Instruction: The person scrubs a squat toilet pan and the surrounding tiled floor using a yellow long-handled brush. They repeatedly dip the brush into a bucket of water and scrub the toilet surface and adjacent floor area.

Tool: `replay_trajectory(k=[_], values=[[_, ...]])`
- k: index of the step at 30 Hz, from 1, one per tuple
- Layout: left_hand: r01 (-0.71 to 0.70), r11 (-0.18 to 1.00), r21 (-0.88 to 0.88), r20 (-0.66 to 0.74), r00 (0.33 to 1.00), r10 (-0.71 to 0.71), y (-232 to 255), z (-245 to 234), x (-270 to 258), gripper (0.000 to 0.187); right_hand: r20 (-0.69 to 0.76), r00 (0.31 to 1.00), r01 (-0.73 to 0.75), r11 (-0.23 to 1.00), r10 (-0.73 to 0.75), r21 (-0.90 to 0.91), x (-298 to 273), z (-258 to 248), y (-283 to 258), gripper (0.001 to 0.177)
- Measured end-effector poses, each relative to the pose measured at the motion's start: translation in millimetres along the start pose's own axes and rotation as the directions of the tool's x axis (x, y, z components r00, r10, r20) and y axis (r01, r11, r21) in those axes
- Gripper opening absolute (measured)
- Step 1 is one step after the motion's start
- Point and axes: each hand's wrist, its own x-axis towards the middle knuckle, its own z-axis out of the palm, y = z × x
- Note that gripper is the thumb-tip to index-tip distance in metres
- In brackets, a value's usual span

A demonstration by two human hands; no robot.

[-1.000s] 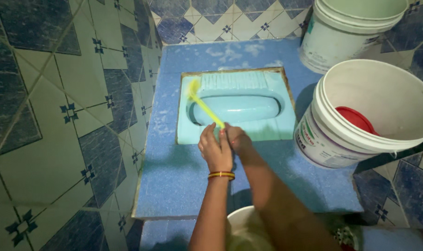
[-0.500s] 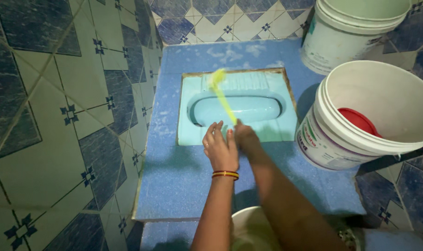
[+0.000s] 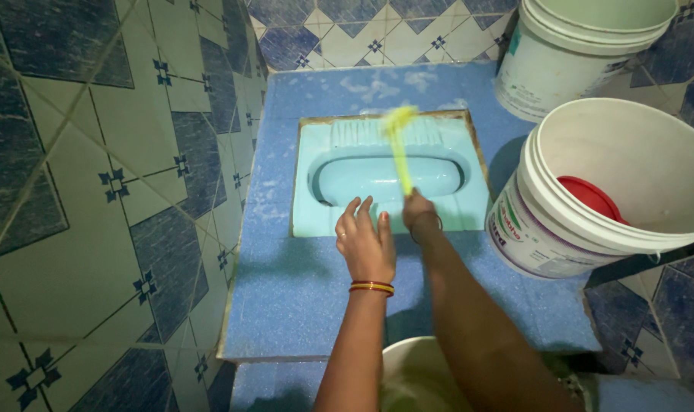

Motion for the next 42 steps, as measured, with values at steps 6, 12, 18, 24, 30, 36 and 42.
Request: replay_trajectory(k=[6,12,18,24,30,36,42], values=[[-0.019,1.000,-0.001,-0.014,1.000,0.019,-0.1,-4.2,-0.6,0.044,-0.020,0.990,-0.142,0.990,0.142,-0.012,-10.6,-3.4,-23.2,0.037],[-0.014,0.999,-0.042,-0.096,0.995,0.010,-9.3,-8.6,2.9,0.045,-0.122,0.944,-0.293,0.949,0.306,0.114,5.3,19.5,-12.9,0.038],[-0.047,0.998,-0.047,-0.104,0.994,0.042,-6.5,-3.4,5.5,0.046,0.358,0.932,0.096,0.990,-0.051,-0.108,4.5,32.4,-70.8,0.035],[0.002,0.996,-0.091,-0.140,0.990,-0.015,-6.1,-1.7,4.2,0.049,0.632,0.684,0.690,0.606,-0.365,-0.396,-22.1,10.2,-104.8,0.029],[-0.053,0.983,-0.178,-0.187,0.982,0.019,0.9,-2.4,-5.9,0.062,0.510,0.763,0.563,0.796,-0.398,-0.222,-60.0,-82.1,-110.3,0.025],[-0.090,0.987,-0.130,-0.199,0.978,0.063,0.0,-6.3,-5.9,0.058,0.249,0.896,0.421,0.879,-0.367,-0.221,-12.6,-2.0,-116.0,0.023],[-0.173,0.983,-0.068,-0.200,0.967,0.157,4.1,-4.1,-7.5,0.044,-0.123,0.958,0.209,0.924,-0.259,-0.321,48.2,-23.3,13.3,0.023]])
